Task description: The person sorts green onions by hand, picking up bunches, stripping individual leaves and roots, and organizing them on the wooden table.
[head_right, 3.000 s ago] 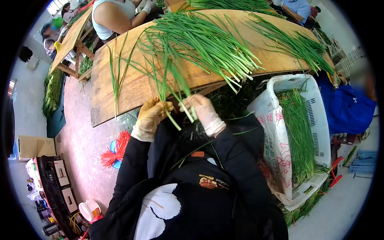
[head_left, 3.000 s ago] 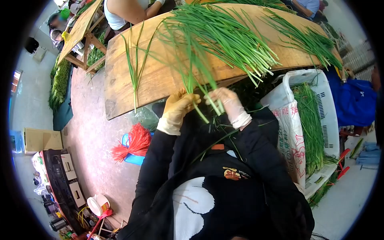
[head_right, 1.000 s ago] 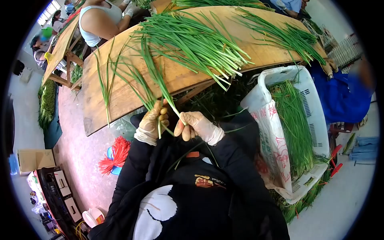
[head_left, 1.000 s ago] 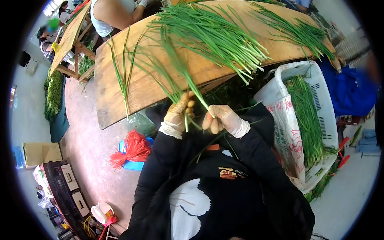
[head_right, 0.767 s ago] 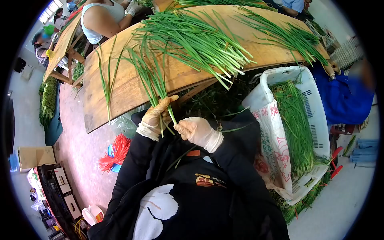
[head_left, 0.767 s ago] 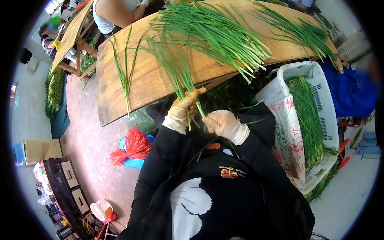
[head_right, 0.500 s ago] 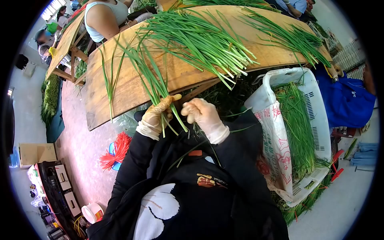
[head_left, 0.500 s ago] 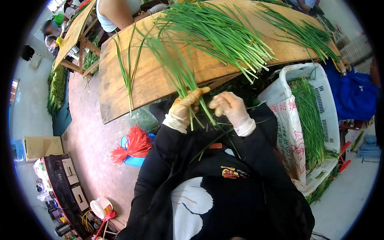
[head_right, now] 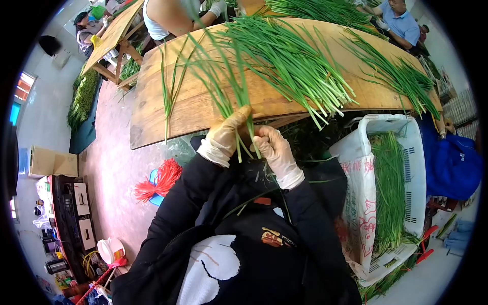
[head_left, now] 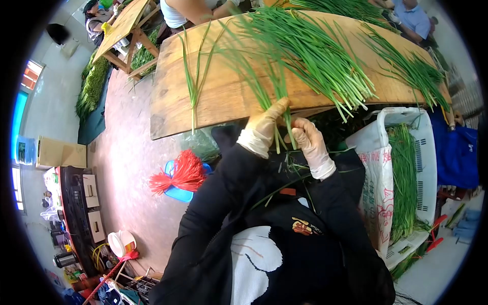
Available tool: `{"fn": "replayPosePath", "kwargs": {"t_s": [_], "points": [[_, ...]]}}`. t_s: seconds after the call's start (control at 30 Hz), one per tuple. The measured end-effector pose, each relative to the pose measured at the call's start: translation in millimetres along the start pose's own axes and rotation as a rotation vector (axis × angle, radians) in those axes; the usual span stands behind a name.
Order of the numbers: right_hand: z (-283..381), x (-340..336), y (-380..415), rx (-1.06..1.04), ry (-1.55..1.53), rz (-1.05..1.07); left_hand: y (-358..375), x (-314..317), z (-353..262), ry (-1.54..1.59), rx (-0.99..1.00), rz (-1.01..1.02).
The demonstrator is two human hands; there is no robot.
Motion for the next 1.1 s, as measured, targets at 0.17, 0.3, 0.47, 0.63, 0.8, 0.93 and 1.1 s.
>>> {"fn": "replayPosePath", "kwargs": {"t_s": [0.17, 0.3, 0.47, 0.63, 0.8, 0.93, 1.1], "points": [[4.4, 3.8, -7.3, -0.134, 0.382, 0.035, 13.3, 19.9, -2.2, -0.007, -0.016, 0.031], [14.8, 5.2, -2.1, -0.224, 0.446, -0.012, 16.0, 18.3, -5.9, -0.004, 0.056, -0.021], [12.6, -4.1, 12.8, -0.065, 0.084, -0.301, 18.3, 18.4, -30.7, 0.103, 0.263, -0.075], [5.7, -17.1, 56.3, -0.171, 0.6, -0.177, 40.7, -12.8, -95.7, -0.042, 0.398, -0.005], [-92.7, -64.2, 116.9, 0.753, 1.073, 0.434, 84.0, -111.2, -162.1, -0.156, 0.338, 0.014], [-8.4, -5.4, 57.9, -0.133, 1.343, 0.219, 112.9, -199.0, -153.7, -0.113, 0.171, -0.293], [61.5, 126.4, -58.2, -0.367, 1.105, 0.206, 99.2, -197.3, -126.0, 0.211, 0.163, 0.113]]}}
Point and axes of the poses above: each hand's wrist, its own y-axis away from the middle knuckle, its own x-axis out of the palm, z = x × y, the point moved 8 cm from there along -y, towards the middle knuckle, and after that the axes turned 13 degrees about z, right-handed, at the moved point
